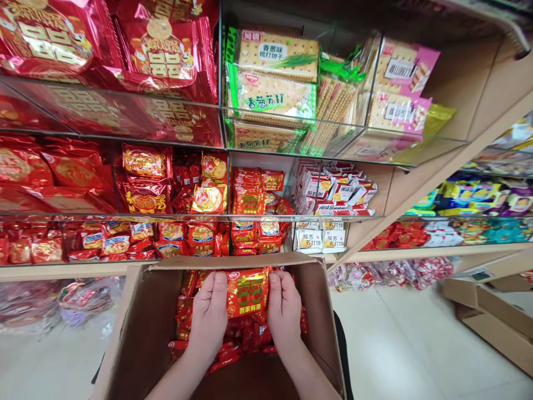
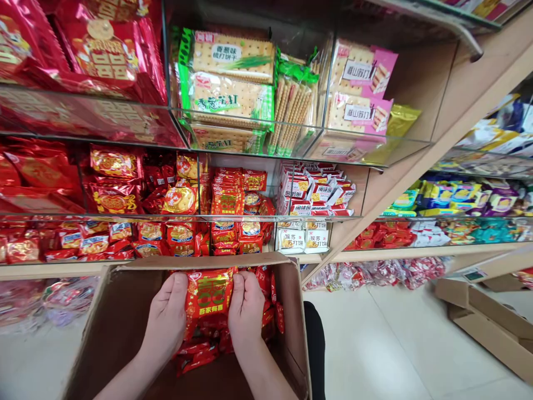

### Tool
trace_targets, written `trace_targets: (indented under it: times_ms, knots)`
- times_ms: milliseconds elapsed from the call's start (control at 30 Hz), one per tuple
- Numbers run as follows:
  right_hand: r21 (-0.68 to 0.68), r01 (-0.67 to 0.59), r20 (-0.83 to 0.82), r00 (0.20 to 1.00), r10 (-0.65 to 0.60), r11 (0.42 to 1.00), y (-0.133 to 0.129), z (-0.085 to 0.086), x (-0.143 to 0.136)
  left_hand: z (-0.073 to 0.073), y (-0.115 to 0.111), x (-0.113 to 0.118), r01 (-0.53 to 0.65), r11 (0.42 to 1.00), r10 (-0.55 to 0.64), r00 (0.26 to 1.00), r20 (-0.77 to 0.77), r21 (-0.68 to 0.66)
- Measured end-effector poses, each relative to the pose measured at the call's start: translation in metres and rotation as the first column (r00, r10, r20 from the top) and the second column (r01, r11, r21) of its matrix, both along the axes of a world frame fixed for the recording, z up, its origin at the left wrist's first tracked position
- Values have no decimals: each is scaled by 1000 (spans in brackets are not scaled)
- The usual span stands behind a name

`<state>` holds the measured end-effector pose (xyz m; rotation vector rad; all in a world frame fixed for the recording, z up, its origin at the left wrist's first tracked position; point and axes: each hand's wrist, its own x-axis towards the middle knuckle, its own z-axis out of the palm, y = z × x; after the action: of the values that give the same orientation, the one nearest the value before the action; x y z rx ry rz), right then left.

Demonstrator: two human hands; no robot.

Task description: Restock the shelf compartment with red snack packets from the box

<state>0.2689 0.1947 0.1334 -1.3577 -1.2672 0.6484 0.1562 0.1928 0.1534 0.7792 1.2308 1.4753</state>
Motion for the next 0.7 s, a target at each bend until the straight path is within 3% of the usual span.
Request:
trace_targets:
  times_ms: [100,200,400,567,633,700]
  knots:
    - [5,78,-68,995,-78,997,-5,0,-4,3,0,4,-25,1000,28,983,181,-18]
    - [-49,75,-223,971,-84,996,-8,-2,-7,0,1,5,-30,997,49,957,286,-71]
    - [-61,-38,-288,958,19,997,-8,-11,-5,-5,-4,1,-63,996,69,994,89,-66]
    - [-86,-29,-488,873,-17,996,-12,-11,-8,6,-9,5,-34,965,130,922,365,-258]
    - [-137,-82,-551,835,-7,987,-12,-11,-8,6,-10,5,-29,947,163,901,402,-319]
    - [-124,-184,-539,837,89,975,-14,-9,-4,3,-11,1,-22,959,133,916,378,-284]
